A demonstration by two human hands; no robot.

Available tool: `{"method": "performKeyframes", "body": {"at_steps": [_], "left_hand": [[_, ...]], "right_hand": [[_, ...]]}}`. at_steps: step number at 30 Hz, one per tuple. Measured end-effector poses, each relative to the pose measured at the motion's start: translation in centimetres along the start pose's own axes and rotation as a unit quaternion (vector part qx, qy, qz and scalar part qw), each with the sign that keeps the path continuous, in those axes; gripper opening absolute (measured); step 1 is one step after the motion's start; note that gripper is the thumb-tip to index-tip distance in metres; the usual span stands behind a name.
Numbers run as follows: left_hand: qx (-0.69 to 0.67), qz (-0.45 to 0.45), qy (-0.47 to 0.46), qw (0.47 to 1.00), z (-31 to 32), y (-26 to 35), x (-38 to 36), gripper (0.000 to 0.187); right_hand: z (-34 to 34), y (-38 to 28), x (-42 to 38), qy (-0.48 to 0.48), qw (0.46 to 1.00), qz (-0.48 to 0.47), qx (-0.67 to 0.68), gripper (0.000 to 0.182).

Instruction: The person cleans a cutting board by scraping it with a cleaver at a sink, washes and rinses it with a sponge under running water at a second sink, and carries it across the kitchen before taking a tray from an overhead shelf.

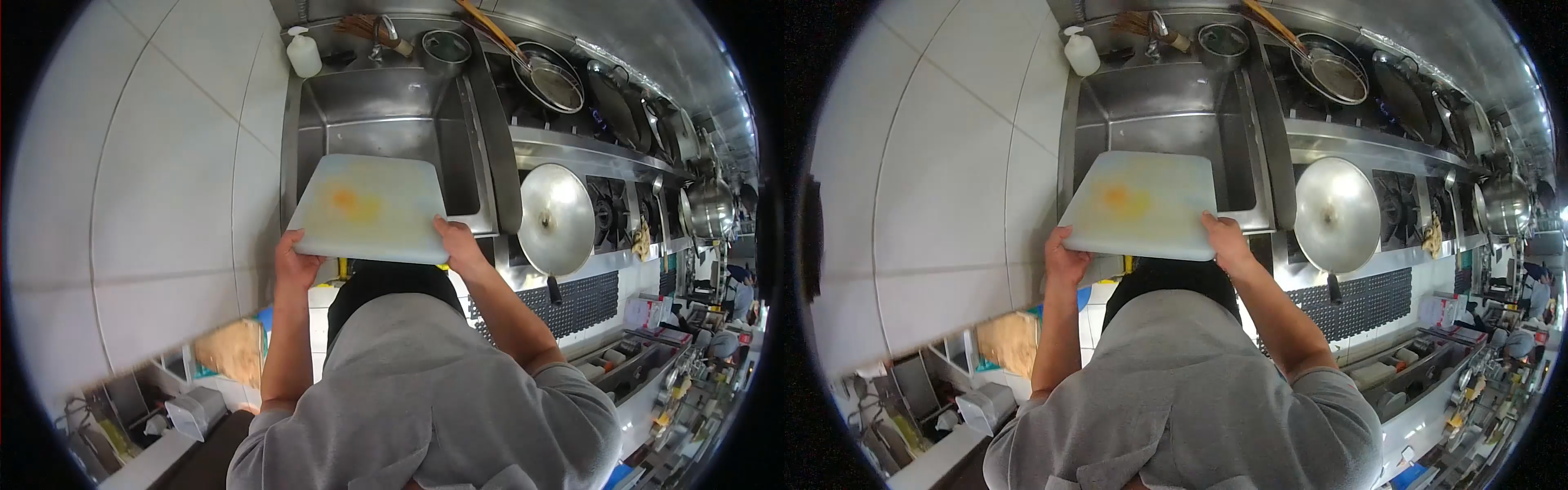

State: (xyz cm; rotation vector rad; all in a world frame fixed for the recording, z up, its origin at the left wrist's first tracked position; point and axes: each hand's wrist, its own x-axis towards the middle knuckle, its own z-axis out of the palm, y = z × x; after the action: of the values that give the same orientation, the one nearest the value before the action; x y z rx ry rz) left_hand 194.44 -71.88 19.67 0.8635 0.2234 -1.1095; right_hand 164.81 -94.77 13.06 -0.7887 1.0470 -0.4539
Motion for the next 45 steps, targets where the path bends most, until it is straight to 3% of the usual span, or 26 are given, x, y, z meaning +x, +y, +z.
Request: {"method": "performKeyframes", "body": {"at_steps": [2,5,7,8,10,11,13,15,17,19,20,22,23,25,26,28,31,34,35,36,38,42,45], "left_hand": [[0.000,-0.030,-0.011,1.000,0.0,-0.8,5.1,0.051],[0.036,-0.042,0.018,0.998,1.1,-3.6,12.0,0.051],[0.045,-0.025,0.126,0.991,1.8,-4.0,17.8,0.051],[0.044,-0.026,0.116,0.992,2.6,-3.9,19.9,0.051],[0.120,0.023,0.112,0.986,3.7,-4.4,22.8,0.053],[0.118,0.021,0.109,0.987,4.3,-4.6,24.0,0.053],[0.141,-0.004,0.138,0.980,4.9,-4.8,26.0,0.055],[0.175,-0.023,0.158,0.972,4.5,-5.1,28.6,0.057],[0.210,-0.047,0.212,0.953,7.1,-4.9,29.3,0.061],[0.198,-0.054,0.182,0.962,5.7,-4.9,30.5,0.063],[0.184,-0.051,0.152,0.970,4.9,-5.0,30.7,0.065],[0.176,-0.066,0.178,0.966,5.6,-5.2,30.6,0.064],[0.166,-0.077,0.203,0.962,5.7,-5.3,30.5,0.064],[0.166,-0.066,0.184,0.967,4.8,-5.9,30.6,0.064],[0.166,-0.054,0.162,0.971,4.4,-6.1,30.4,0.065],[0.149,-0.057,0.158,0.975,3.4,-6.0,29.7,0.067],[0.127,-0.063,0.173,0.975,2.4,-6.3,29.0,0.071],[0.130,-0.068,0.174,0.974,0.8,-6.0,28.2,0.074],[0.132,-0.065,0.153,0.977,0.3,-5.9,28.0,0.075],[0.131,-0.065,0.151,0.978,0.0,-5.9,28.0,0.075],[0.117,-0.062,0.162,0.978,-0.6,-6.2,28.3,0.078],[0.130,-0.075,0.161,0.976,-0.9,-5.9,28.5,0.079],[0.128,-0.077,0.144,0.978,-0.9,-5.8,28.5,0.077]], "right_hand": [[2.6,0.2,3.9,-0.005,1.000,-0.004,0.025,0.058],[5.5,2.1,9.4,0.048,0.995,-0.016,-0.082,0.060],[6.6,1.4,12.4,0.114,0.988,0.029,-0.102,0.059],[7.0,-0.7,12.9,0.119,0.987,0.020,-0.102,0.059],[6.9,-4.6,13.6,0.083,0.939,0.174,-0.284,0.057],[6.1,-5.5,14.9,0.086,0.939,0.173,-0.285,0.057],[4.1,-7.3,17.8,-0.038,0.827,0.139,-0.543,0.065],[3.0,-10.2,22.2,-0.044,0.722,-0.078,-0.686,0.059],[4.8,-18.0,25.4,0.071,0.774,-0.285,-0.562,0.051],[7.7,-27.2,29.1,0.123,0.796,-0.324,-0.496,0.049],[8.3,-30.6,31.8,0.138,0.773,-0.356,-0.506,0.050],[8.2,-34.7,38.7,0.173,0.700,-0.428,-0.545,0.054],[8.3,-35.7,40.4,0.171,0.701,-0.426,-0.546,0.054],[8.8,-37.3,43.1,0.153,0.597,-0.234,-0.752,0.071],[8.7,-37.7,44.5,0.149,0.597,-0.233,-0.753,0.071],[8.6,-38.5,46.3,0.059,0.637,-0.121,-0.759,0.079],[8.6,-38.8,47.8,0.050,0.658,-0.084,-0.747,0.084],[8.1,-38.8,48.0,0.099,0.689,-0.157,-0.701,0.090],[8.0,-39.5,47.7,0.096,0.730,-0.153,-0.659,0.088],[7.8,-39.8,47.1,0.097,0.730,-0.154,-0.659,0.088],[7.6,-40.2,45.3,0.092,0.857,-0.163,-0.480,0.078],[7.0,-40.3,44.9,0.062,0.879,-0.191,-0.432,0.070],[8.2,-40.7,43.6,0.075,0.912,-0.147,-0.376,0.061]]}}
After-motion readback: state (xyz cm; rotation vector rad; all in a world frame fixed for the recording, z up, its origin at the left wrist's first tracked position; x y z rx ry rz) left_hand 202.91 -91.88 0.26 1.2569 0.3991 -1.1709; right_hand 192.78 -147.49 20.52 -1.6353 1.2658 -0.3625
